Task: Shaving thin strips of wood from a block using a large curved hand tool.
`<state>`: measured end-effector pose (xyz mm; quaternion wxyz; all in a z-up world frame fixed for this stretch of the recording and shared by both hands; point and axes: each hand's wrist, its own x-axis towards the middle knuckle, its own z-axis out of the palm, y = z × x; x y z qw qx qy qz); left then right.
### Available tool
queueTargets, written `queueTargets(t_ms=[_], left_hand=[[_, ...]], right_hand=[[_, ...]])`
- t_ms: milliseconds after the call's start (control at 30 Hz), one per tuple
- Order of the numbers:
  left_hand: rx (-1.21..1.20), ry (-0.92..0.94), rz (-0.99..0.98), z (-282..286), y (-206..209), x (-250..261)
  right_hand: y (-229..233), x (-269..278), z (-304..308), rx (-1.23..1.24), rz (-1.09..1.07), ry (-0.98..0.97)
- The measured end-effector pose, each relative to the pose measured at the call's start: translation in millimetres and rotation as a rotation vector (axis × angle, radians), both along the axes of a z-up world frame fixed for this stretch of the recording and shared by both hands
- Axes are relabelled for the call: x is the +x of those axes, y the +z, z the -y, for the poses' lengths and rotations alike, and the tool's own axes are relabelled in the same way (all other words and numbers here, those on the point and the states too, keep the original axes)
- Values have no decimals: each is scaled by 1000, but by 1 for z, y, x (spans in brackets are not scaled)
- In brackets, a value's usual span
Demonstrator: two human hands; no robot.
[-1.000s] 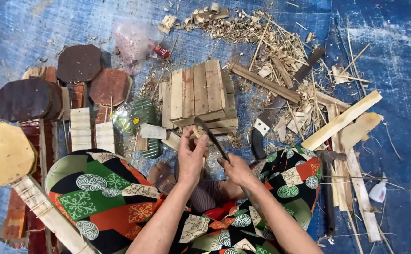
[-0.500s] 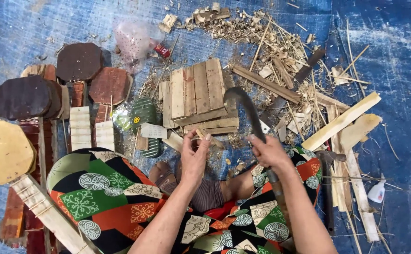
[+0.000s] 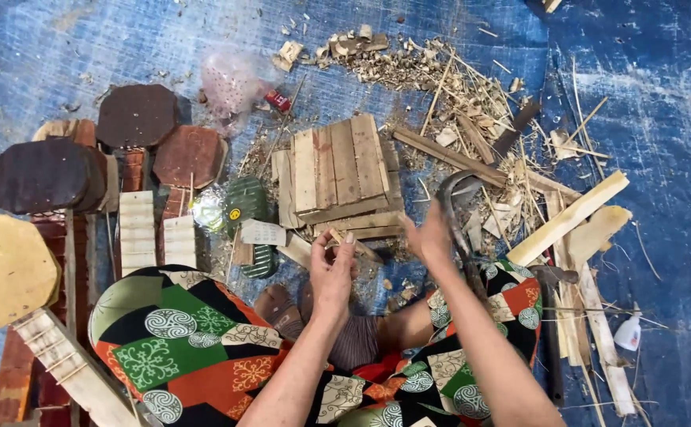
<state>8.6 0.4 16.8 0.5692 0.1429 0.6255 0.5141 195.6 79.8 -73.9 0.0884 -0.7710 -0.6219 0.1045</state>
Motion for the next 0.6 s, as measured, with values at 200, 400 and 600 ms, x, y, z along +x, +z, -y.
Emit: queueTargets(t_ms=[200,400,600], left_hand=[[-20,6,12,1,-5,-11],[-61,2,-10,3,5,-13],[-95,-4,5,4,3,-12]], right_hand=[[-49,-60,-56,-391,-1276,-514],[-65,-66,-70,-215,-1459,-683],[-43,-51,-44,-199,-1777,-841]])
